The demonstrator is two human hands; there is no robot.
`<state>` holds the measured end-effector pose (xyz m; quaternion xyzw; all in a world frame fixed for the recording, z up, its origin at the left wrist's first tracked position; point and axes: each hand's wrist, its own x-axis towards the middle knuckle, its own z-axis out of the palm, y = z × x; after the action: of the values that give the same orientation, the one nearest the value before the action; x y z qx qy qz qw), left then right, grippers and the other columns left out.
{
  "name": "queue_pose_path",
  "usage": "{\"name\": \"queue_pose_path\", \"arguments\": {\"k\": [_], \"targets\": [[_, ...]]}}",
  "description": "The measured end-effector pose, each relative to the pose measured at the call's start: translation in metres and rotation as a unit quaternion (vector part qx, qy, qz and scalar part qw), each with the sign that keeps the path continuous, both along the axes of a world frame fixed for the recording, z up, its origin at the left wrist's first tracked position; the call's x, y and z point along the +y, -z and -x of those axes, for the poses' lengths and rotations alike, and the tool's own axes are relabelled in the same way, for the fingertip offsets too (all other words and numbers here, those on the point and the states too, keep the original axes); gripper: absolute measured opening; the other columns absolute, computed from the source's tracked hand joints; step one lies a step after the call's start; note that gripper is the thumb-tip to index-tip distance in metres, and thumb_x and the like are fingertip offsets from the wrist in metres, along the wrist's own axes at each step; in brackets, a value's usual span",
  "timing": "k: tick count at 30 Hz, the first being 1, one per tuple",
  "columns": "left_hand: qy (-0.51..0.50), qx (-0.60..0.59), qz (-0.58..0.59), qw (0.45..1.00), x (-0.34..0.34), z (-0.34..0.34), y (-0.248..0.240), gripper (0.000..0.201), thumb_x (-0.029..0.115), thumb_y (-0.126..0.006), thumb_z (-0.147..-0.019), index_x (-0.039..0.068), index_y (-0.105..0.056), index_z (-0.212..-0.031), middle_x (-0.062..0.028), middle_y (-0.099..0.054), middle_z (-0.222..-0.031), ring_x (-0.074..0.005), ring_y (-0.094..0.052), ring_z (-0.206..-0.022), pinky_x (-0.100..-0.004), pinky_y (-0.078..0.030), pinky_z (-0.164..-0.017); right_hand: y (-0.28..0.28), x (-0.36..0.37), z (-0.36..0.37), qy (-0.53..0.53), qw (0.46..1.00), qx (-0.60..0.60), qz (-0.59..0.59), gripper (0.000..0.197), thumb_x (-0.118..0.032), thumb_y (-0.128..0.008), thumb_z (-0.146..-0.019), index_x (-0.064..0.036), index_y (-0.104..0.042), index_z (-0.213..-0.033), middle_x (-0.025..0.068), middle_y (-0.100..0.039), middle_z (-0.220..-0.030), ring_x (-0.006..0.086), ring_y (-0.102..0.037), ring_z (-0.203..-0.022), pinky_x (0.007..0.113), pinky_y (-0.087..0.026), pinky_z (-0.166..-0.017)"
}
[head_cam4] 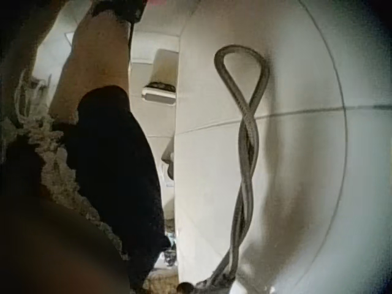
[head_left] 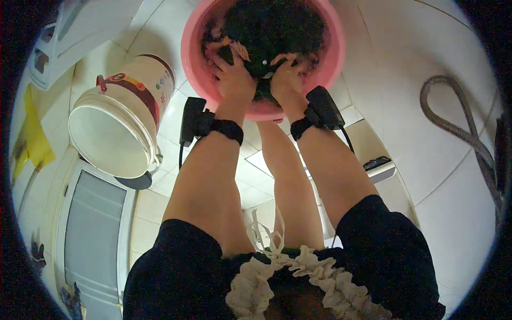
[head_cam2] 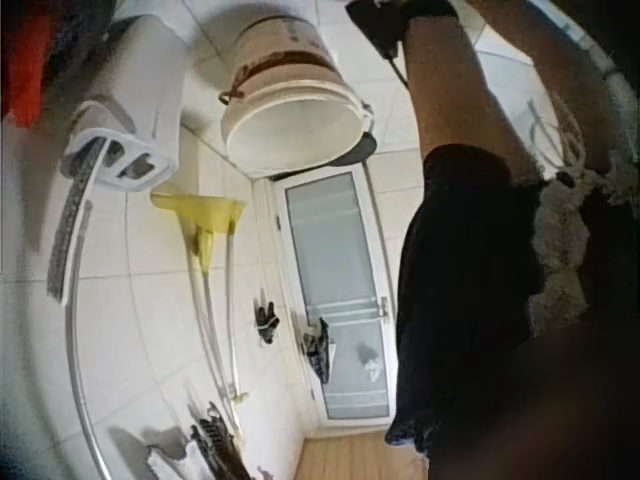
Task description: The person fills a bucket with water from a faucet, transfers the water into a basin containing clothes, and washes the items by hand before placing them back into the bucket.
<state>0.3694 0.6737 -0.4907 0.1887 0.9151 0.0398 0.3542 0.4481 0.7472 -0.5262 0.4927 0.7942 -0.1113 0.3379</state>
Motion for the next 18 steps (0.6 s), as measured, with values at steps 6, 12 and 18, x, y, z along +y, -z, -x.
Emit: {"name": "queue_pose_path", "arguments": {"k": [6, 12, 18], "targets": [[0.086, 0.036, -0.021, 0.995, -0.008, 0.002, 0.056, 0.058, 0.014, -0.053, -0.07, 0.002, -0.03, -0.121, -0.033, -0.035, -0.115, -0.0433, -0.04, -0.105, -0.0453, -0.036, -0.088, 0.033, 0.007, -0.008, -0.018, 0.995, 0.036, 0.088, 0.046, -0.022, -0.055, -0.071, 0.0012, -0.042, -0.108, 0.0258, -0.039, -0.112, 0.0373, -0.051, -0.093, 0.041, -0.044, -0.077], [0.165, 0.056, -0.074, 0.982, -0.036, 0.008, 0.078, 0.041, 0.017, -0.051, -0.073, 0.009, -0.044, -0.113, -0.0227, -0.044, -0.109, -0.0382, -0.05, -0.09, -0.0408, -0.046, -0.071, 0.025, -0.014, -0.006, 0.058, 0.993, 0.078, 0.065, 0.041, -0.031, -0.056, -0.069, -0.0024, -0.053, -0.098, 0.022, -0.048, -0.104, 0.036, -0.052, -0.089, 0.042, -0.043, -0.076], [0.061, -0.001, 0.012, 0.998, -0.017, 0.015, -0.01, 0.04, 0.024, -0.049, -0.078, 0.011, -0.043, -0.115, -0.0204, -0.046, -0.106, -0.0357, -0.052, -0.091, -0.041, -0.045, -0.073, -0.031, -0.037, -0.048, 0.0, 0.983, 0.17, 0.064, 0.041, -0.036, -0.06, -0.065, -0.0048, -0.059, -0.092, 0.0196, -0.053, -0.1, 0.0348, -0.052, -0.087, 0.042, -0.043, -0.075]]}}
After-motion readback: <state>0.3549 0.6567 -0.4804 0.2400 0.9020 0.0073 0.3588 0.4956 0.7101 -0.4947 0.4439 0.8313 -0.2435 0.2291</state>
